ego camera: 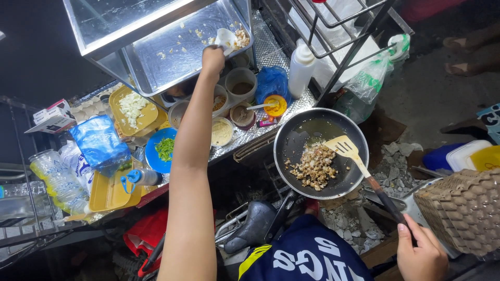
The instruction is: Stir-frying meat and vegetables in a pan at a street food stall, adding seasonings and tossing the ingredients.
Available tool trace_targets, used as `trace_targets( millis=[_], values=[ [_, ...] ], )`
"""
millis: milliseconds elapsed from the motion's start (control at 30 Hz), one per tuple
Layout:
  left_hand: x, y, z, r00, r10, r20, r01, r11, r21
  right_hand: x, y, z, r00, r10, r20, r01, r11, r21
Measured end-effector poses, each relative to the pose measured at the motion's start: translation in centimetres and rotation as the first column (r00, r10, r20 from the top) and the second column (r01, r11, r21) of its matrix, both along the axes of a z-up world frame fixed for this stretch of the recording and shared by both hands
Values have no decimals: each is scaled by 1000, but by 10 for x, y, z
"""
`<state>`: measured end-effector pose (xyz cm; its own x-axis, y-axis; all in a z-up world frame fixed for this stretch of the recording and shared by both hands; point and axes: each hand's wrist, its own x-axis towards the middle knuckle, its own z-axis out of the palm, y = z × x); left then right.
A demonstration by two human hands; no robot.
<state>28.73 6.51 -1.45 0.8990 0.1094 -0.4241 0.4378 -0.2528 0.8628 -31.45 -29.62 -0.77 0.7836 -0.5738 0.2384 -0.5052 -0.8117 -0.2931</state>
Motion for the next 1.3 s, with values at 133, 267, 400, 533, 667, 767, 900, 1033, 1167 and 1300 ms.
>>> trace_targets(
  millis=[133, 267, 400, 533, 667, 767, 900, 1033, 1167, 1300],
  values=[
    [-1, 6, 0, 996, 70, -50, -73, 995, -62, -5, -7, -8, 999, 30, 25, -30, 1000, -2],
    [-9, 9, 6, 998, 59, 11, -56, 985, -160, -8, -15, -14, 996, 78, 33, -78, 997, 3],
    [-9, 9, -33, 952, -40, 304, 71, 993, -92, -6, -17, 0, 982, 174, 67, -174, 985, -11],
    [-114, -16, -1, 633, -425, 647, 133, 883, 450, -5, -10, 10, 989, 129, 65, -131, 991, 16],
    [-237, -61, 22, 609, -747, 265, 490, 618, 615, -8, -10, 4, 995, 102, 2, -102, 995, 0],
    [-288, -78, -26, 354, -915, 194, 526, 366, 768, -7, -7, 1, 995, 98, -23, -98, 995, -15],
    [-309, -80, -66, 97, -953, 286, 231, 301, 925, -6, 0, 4, 994, 104, -35, -103, 995, 9],
    [-310, -73, -55, -9, -979, 206, 92, 204, 975, -4, 1, 7, 993, 108, -40, -108, 994, 4],
    [-304, -71, -53, -30, -959, 282, 77, 279, 957, -3, 0, 7, 992, 124, -33, -124, 992, -2],
    [-300, -72, -52, -4, -945, 326, 9, 326, 945, 3, 1, 9, 988, 151, -21, -151, 989, -2]
  ],
)
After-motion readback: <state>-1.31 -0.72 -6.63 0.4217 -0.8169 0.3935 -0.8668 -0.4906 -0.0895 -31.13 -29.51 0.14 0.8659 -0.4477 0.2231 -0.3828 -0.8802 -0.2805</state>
